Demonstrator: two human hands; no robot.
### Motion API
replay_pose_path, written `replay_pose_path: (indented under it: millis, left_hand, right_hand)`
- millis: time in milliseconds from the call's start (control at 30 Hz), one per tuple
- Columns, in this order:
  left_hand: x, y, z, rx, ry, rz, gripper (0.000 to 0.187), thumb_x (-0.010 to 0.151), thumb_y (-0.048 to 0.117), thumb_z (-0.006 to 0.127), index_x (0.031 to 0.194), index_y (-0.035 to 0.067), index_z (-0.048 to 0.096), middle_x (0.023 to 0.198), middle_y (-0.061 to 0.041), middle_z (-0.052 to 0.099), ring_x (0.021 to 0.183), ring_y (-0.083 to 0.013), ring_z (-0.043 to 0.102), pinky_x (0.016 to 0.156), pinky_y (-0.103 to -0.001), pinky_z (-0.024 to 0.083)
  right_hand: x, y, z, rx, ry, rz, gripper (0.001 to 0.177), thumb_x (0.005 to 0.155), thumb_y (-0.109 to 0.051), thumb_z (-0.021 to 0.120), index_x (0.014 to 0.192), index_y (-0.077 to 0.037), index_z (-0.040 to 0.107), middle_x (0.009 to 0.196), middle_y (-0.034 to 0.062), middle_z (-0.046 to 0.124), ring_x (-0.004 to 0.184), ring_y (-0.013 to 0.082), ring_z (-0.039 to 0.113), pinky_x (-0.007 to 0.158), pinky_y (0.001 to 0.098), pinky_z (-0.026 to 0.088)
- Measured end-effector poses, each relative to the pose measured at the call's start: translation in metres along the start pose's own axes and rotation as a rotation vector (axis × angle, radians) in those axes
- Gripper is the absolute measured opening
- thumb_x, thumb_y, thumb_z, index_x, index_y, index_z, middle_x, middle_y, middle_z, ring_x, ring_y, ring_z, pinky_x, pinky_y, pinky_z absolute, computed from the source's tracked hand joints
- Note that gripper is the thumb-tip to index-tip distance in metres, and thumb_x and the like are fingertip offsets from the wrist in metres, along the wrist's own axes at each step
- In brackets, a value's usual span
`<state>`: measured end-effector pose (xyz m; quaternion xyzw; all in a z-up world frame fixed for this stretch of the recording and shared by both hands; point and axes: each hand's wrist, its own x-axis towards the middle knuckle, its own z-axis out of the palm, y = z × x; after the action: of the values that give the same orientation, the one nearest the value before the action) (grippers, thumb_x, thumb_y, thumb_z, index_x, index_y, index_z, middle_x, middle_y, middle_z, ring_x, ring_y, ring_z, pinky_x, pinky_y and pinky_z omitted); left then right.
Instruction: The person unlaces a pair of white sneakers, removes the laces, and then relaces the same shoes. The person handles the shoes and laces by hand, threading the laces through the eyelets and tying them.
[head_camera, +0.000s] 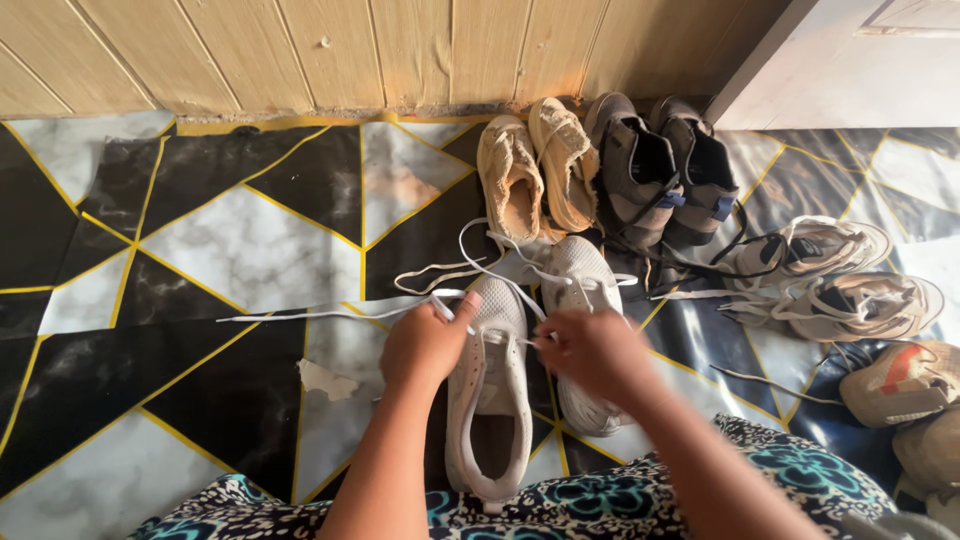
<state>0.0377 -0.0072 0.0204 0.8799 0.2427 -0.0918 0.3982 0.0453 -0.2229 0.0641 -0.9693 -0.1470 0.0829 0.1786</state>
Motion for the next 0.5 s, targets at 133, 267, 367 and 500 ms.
replay_pose_path:
  millis: [133,267,367,500]
  left_hand:
    - [-0.015,0.006,-0.005,0.138,-0.163,0.075,0.058,0.067,0.06,0.086,0.09,0.009,0.071,0.084,-0.011,0.073,0.083,-0.0302,0.071,0.075,-0.043,0.054]
    - [-0.012,-0.003,-0.001,-0.014,-0.201,0.106,0.033,0.066,0.027,0.086,0.084,0.005,0.069,0.068,-0.01,0.072,0.061,-0.0239,0.071,0.06,-0.037,0.056]
    - [0.001,-0.015,-0.002,-0.153,-0.282,0.009,0.019,0.072,0.015,0.08,0.083,0.004,0.071,0.061,-0.007,0.067,0.05,-0.0189,0.062,0.049,-0.035,0.049]
    - [0.012,-0.027,0.004,-0.195,-0.306,0.009,0.014,0.068,0.012,0.082,0.077,0.003,0.074,0.06,-0.006,0.067,0.049,-0.0155,0.06,0.048,-0.032,0.047]
  right_hand:
    - [-0.008,-0.026,0.042,0.007,-0.056,0.18,0.045,0.1,-0.033,0.059,0.143,-0.021,0.052,0.086,0.0192,0.074,0.078,0.0397,0.07,0.073,0.0519,0.054]
    - [0.007,-0.008,0.054,0.64,-0.31,0.469,0.05,0.098,-0.027,0.056,0.147,-0.021,0.047,0.105,0.0178,0.075,0.081,0.0332,0.076,0.08,0.0473,0.061]
    - [0.016,0.009,0.044,1.373,-0.124,0.289,0.041,0.104,-0.019,0.057,0.142,-0.004,0.061,0.131,0.0033,0.069,0.116,0.0117,0.064,0.099,0.0371,0.048]
    - [0.031,0.035,0.005,2.056,0.053,0.025,0.028,0.099,-0.025,0.064,0.121,-0.011,0.055,0.098,0.012,0.062,0.098,0.0261,0.06,0.098,0.0468,0.051]
